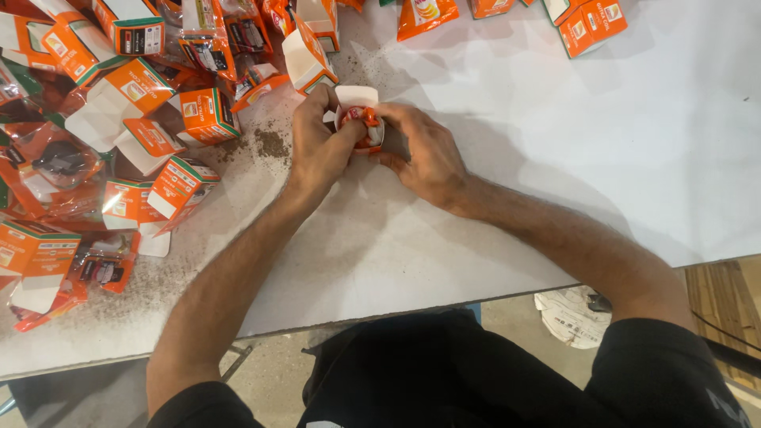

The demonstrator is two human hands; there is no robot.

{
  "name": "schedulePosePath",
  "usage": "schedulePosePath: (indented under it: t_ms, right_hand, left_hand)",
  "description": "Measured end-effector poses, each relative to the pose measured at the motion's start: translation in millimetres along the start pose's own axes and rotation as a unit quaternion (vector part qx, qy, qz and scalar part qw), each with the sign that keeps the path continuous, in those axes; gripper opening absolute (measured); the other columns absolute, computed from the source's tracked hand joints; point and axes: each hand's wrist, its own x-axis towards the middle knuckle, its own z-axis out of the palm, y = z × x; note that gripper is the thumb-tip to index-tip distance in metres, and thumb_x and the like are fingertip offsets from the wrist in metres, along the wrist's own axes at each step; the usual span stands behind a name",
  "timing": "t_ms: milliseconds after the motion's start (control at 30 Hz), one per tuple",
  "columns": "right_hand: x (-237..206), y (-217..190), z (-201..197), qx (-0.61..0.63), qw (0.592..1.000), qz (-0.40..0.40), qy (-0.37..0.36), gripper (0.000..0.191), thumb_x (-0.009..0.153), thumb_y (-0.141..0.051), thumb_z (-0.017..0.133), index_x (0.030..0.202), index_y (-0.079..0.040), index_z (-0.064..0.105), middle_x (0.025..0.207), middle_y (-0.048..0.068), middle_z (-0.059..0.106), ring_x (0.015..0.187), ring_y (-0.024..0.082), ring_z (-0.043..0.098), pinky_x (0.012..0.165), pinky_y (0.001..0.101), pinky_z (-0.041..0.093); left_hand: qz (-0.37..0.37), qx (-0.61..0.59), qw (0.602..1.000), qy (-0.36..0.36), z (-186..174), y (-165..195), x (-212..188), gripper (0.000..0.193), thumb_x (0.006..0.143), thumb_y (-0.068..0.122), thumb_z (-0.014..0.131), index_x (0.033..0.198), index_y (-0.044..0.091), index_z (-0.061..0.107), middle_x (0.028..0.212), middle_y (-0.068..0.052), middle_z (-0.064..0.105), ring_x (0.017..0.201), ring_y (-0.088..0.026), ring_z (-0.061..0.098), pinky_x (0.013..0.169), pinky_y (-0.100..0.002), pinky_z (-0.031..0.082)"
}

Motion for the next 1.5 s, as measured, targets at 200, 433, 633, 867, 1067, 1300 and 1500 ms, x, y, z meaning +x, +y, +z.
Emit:
schedulePosePath:
  t_ms: [200, 433, 633, 867, 1067, 1300, 1500]
  right_hand:
    - [1, -4, -2, -0.198, 0.975, -0.104, -0.018, 0.069, 0.083, -0.006, 0.085, 0.143, -0.001, 0.051, 0.133, 0.021, 0.063, 0.127, 0.038, 0.06, 0.101, 0.0453, 0.056]
    - [2, -7, 1, -0.24, 0.964, -0.112, -0.013, 0.061, 0.083, -0.009, 0.085, 0.136, 0.002, 0.057, 0.13, 0.024, 0.062, 0.126, 0.04, 0.06, 0.102, 0.0464, 0.054]
    - [4, -5, -4, -0.154, 0.985, -0.071, 0.005, 0.045, 0.08, -0.008, 0.088, 0.111, -0.005, 0.056, 0.126, 0.018, 0.067, 0.123, 0.039, 0.064, 0.099, 0.0463, 0.056]
    - [3, -5, -4, -0.085, 0.996, 0.027, -0.01, 0.057, 0.081, -0.003, 0.085, 0.122, -0.006, 0.046, 0.112, 0.013, 0.071, 0.104, 0.036, 0.07, 0.086, 0.0462, 0.056]
    - [2, -2, -3, -0.107, 0.994, 0.007, -0.009, 0.059, 0.081, -0.006, 0.087, 0.122, -0.007, 0.044, 0.11, 0.013, 0.071, 0.1, 0.037, 0.071, 0.082, 0.0463, 0.056]
    - [4, -3, -6, -0.105, 0.994, -0.001, -0.009, 0.063, 0.083, -0.007, 0.087, 0.129, -0.007, 0.043, 0.116, 0.014, 0.071, 0.103, 0.036, 0.071, 0.084, 0.0457, 0.057]
    - [2, 3, -1, -0.101, 0.992, -0.075, -0.023, 0.079, 0.085, -0.005, 0.083, 0.149, -0.008, 0.036, 0.137, 0.021, 0.06, 0.123, 0.041, 0.062, 0.1, 0.048, 0.054]
  left_hand:
    - [-0.074, -0.081, 0.988, -0.111, -18, 24, -13, 0.029, 0.087, 0.0, 0.066, 0.115, 0.001, 0.057, 0.099, -0.007, 0.065, 0.072, -0.009, 0.063, 0.057, -0.025, 0.054]
    - [-0.151, -0.141, 0.97, -0.126, -31, 30, 4, 0.007, 0.095, 0.002, 0.068, 0.099, -0.001, 0.063, 0.091, -0.008, 0.067, 0.065, -0.011, 0.059, 0.058, -0.034, 0.062]
    - [0.016, 0.101, 0.993, -0.063, -12, 17, 0, 0.012, 0.092, -0.004, 0.071, 0.104, -0.003, 0.068, 0.093, -0.013, 0.067, 0.079, -0.019, 0.063, 0.07, -0.035, 0.054]
    - [0.342, 0.264, 0.892, -0.134, -28, 21, -25, 0.041, 0.085, -0.001, 0.078, 0.123, -0.005, 0.064, 0.139, -0.023, 0.063, 0.138, -0.041, 0.056, 0.115, -0.049, 0.05]
    - [0.296, 0.273, 0.907, -0.122, -26, 18, -22, 0.031, 0.088, 0.0, 0.08, 0.116, 0.002, 0.065, 0.141, -0.019, 0.065, 0.138, -0.039, 0.06, 0.112, -0.044, 0.056]
    - [0.34, 0.299, 0.88, -0.144, -29, 18, -27, 0.029, 0.095, 0.013, 0.082, 0.113, -0.001, 0.065, 0.146, -0.025, 0.058, 0.143, -0.043, 0.051, 0.116, -0.049, 0.05]
    - [0.402, 0.488, 0.759, -0.153, -26, 36, -34, 0.021, 0.092, 0.011, 0.08, 0.101, 0.002, 0.063, 0.152, -0.024, 0.055, 0.152, -0.042, 0.042, 0.127, -0.063, 0.028]
